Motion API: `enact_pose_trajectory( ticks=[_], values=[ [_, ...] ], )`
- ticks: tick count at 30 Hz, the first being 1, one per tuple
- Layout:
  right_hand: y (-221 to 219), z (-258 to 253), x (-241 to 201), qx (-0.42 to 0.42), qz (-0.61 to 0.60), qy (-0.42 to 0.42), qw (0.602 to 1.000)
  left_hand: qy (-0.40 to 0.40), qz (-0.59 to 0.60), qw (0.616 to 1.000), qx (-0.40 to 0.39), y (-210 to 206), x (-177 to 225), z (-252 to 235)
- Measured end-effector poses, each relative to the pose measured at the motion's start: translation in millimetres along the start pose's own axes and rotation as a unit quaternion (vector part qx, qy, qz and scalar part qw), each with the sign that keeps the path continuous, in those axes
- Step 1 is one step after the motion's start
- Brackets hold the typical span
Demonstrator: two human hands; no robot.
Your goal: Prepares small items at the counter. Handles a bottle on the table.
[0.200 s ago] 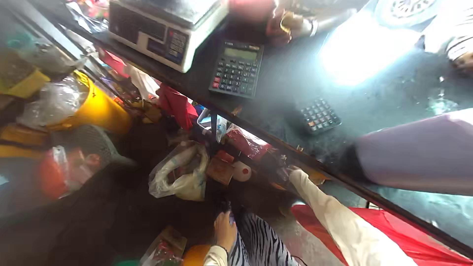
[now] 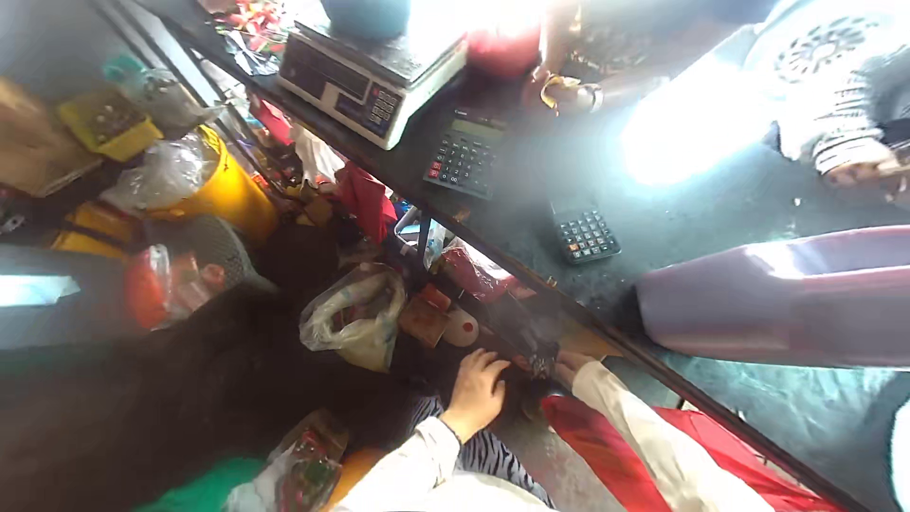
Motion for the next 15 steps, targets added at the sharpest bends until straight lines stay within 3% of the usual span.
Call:
enact_pose_trajectory(
  ticks=[1,2,4,7,10,15],
  values=[
    [-15,-10,21,0.081,-0.008,0.113,0.990,-0.057,-0.010,0.998,0.006,8,26,-6],
    [-25,-15,36,0.172,-0.047,0.233,0.956,-0.101,-0.015,0.995,-0.012,12,48,-9],
    [-17,14,19,0.141,-0.101,0.245,0.954,-0.148,0.006,0.987,-0.067,23,79,-10],
    [14,89,-36,0.175,-0.140,0.243,0.944,-0.150,0.097,0.978,-0.110,56,97,6],
    [22,127,-71,0.237,-0.146,0.288,0.916,-0.171,0.127,0.974,-0.083,94,99,28],
    [19,146,-133,0.338,-0.052,0.388,0.856,-0.210,0.173,0.961,-0.053,137,80,52]
  ],
)
Point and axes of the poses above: each hand's wrist, its own z-axis away from the middle knuckle, its own y-axis out of the back of the hand, x = y × z, the point moved 7 cm from there along -z, towards the middle knuckle, and after that the axes turned 15 degrees about -z, right-handed, at the moved point
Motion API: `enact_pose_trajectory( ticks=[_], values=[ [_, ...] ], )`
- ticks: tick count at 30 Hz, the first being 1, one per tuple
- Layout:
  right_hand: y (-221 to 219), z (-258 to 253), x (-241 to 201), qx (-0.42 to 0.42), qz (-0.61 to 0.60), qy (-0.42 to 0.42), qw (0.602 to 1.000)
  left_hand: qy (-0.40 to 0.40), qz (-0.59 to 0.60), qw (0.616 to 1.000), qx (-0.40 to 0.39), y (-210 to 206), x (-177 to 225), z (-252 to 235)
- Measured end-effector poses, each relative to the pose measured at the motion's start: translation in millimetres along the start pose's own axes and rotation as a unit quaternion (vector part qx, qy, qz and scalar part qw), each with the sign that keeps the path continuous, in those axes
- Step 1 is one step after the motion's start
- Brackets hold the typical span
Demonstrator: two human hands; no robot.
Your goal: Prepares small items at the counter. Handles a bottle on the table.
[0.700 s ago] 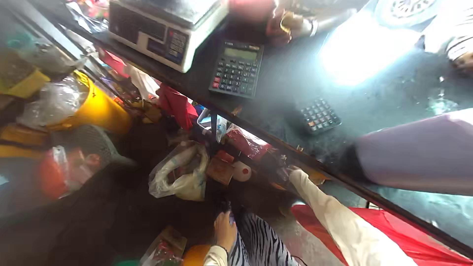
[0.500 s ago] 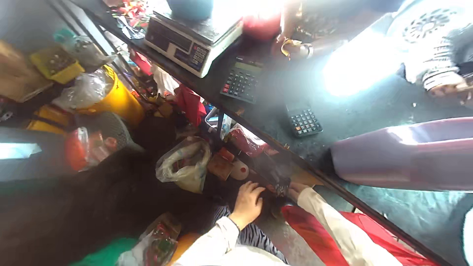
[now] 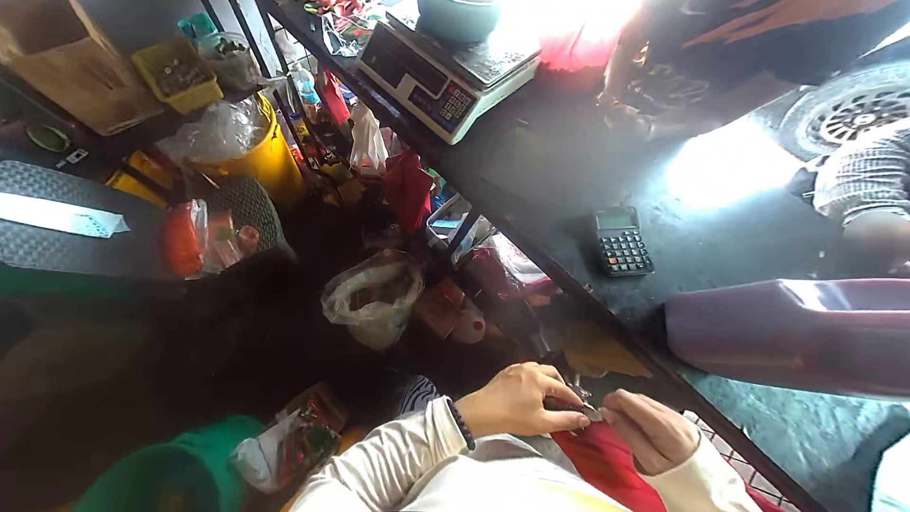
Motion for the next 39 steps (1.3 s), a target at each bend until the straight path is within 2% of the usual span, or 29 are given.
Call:
enact_pose_trajectory(
  ticks=[2,6,9,11,15,18,21,23,25,26,29,31,32,33,35,39],
  values=[
    [-6,-19,-23,-0.001,0.020,0.009,1.000,0.008,0.001,1.000,0.025,22,-1,9],
    [-23,-60,-59,0.027,0.072,0.067,0.995,0.085,-0.155,0.969,0.172,79,8,34],
    [-31,-83,-83,0.053,0.082,0.083,0.992,0.072,-0.196,0.948,0.239,118,13,46],
    [-35,-91,-97,0.077,0.083,0.091,0.989,0.044,-0.198,0.957,0.207,131,15,48],
    [-36,-89,-107,0.127,0.054,0.083,0.987,-0.019,-0.150,0.985,0.088,142,23,43],
    [-34,-80,-108,0.207,-0.086,0.051,0.973,-0.077,-0.093,0.989,0.088,150,39,39],
    [-35,-81,-109,0.238,-0.318,0.050,0.916,-0.070,0.019,0.991,0.114,152,55,39],
    [-42,-82,-114,0.234,-0.445,-0.009,0.864,-0.051,0.050,0.990,0.118,150,65,36],
    [-45,-82,-126,0.292,-0.505,-0.071,0.809,-0.043,0.028,0.993,0.107,146,72,29],
    [-48,-76,-121,0.314,-0.517,-0.075,0.793,-0.044,0.010,0.994,0.099,143,75,25],
    [-55,-48,-92,0.341,-0.487,-0.053,0.802,-0.048,-0.028,0.995,0.089,133,75,12],
    [-42,-41,-94,0.415,-0.478,-0.126,0.764,-0.042,-0.023,0.997,0.062,123,76,-1],
    [-35,-38,-93,0.443,-0.483,-0.146,0.741,-0.042,-0.016,0.997,0.056,117,76,-9],
    [-31,-32,-88,0.451,-0.484,-0.135,0.738,-0.045,-0.006,0.997,0.059,110,76,-17],
    [-26,-21,-69,0.428,-0.468,-0.077,0.770,-0.052,0.023,0.995,0.081,95,76,-33],
    [1,-5,-42,0.437,-0.460,-0.026,0.773,-0.064,0.085,0.986,0.130,62,83,-67]
  ],
)
Point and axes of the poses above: each hand's wrist, its own z-axis away from the middle knuckle, its own y-axis out of the back of the hand, x = y × z, the point moved 7 cm from there along -z, towards the middle knuckle, and after that the axes turned 15 degrees about -z, right-handed, at the moved point
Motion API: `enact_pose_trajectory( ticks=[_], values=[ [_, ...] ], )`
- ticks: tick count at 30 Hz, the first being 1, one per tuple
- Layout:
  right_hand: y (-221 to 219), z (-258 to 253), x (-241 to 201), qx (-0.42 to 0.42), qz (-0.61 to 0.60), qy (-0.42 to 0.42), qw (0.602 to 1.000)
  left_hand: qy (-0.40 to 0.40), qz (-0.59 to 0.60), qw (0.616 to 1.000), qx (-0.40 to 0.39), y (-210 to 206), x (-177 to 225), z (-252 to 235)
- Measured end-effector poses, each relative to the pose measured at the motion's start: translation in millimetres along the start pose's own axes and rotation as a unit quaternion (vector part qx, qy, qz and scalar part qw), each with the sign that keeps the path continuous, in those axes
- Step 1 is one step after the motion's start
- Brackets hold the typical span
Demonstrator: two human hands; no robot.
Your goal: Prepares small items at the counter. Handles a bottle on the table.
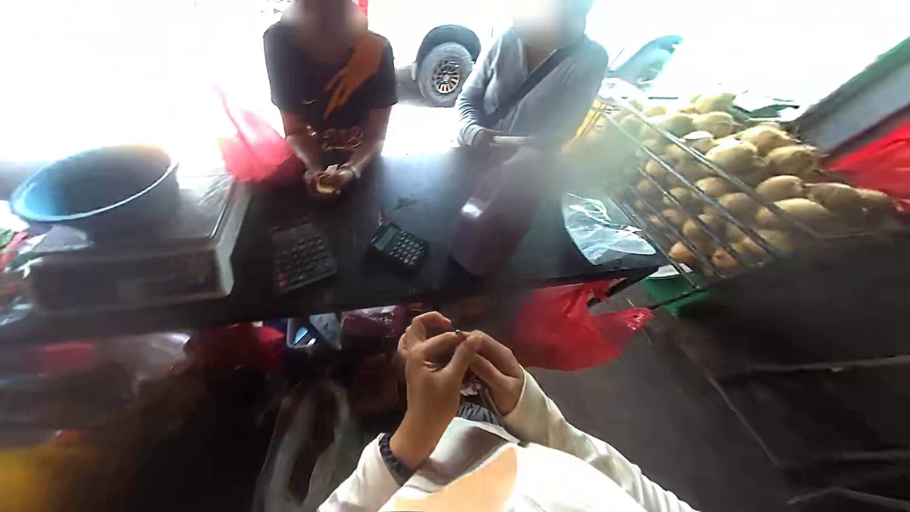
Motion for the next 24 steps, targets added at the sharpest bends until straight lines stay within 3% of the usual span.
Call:
enact_pose_trajectory(
  ticks=[4,6,8,10,12,14,18,21,24],
  values=[
    [54,-27,-18,0.052,-0.012,-0.011,0.999,-0.031,0.017,0.999,0.003,-44,4,-41],
    [91,-50,-42,0.035,-0.003,-0.026,0.999,-0.062,-0.003,0.998,-0.004,-66,11,-69],
    [132,-85,-80,0.020,0.067,-0.009,0.998,-0.085,-0.043,0.995,0.005,-84,22,-103],
    [167,-124,-127,0.001,0.224,0.042,0.974,-0.093,-0.085,0.992,0.011,-101,31,-137],
    [184,-159,-167,-0.042,0.423,0.083,0.902,-0.093,-0.129,0.987,0.008,-122,36,-169],
    [187,-192,-190,-0.124,0.548,0.116,0.819,-0.086,-0.160,0.983,0.001,-145,35,-199],
    [175,-233,-199,-0.287,0.635,0.199,0.688,-0.063,-0.189,0.980,0.010,-183,18,-228],
    [172,-243,-193,-0.368,0.649,0.231,0.625,-0.079,-0.226,0.965,0.104,-194,12,-223],
    [170,-246,-192,-0.396,0.645,0.260,0.599,-0.099,-0.221,0.961,0.133,-193,10,-222]
  ],
)
Point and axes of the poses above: each hand's wrist, its own z-axis away from the middle knuckle, its own y-axis out of the back of the hand, x = y × z, the point moved 7 cm from there along -z, towards the middle knuckle, and after that the axes turned 15 degrees about -z, right-handed, at the moved point
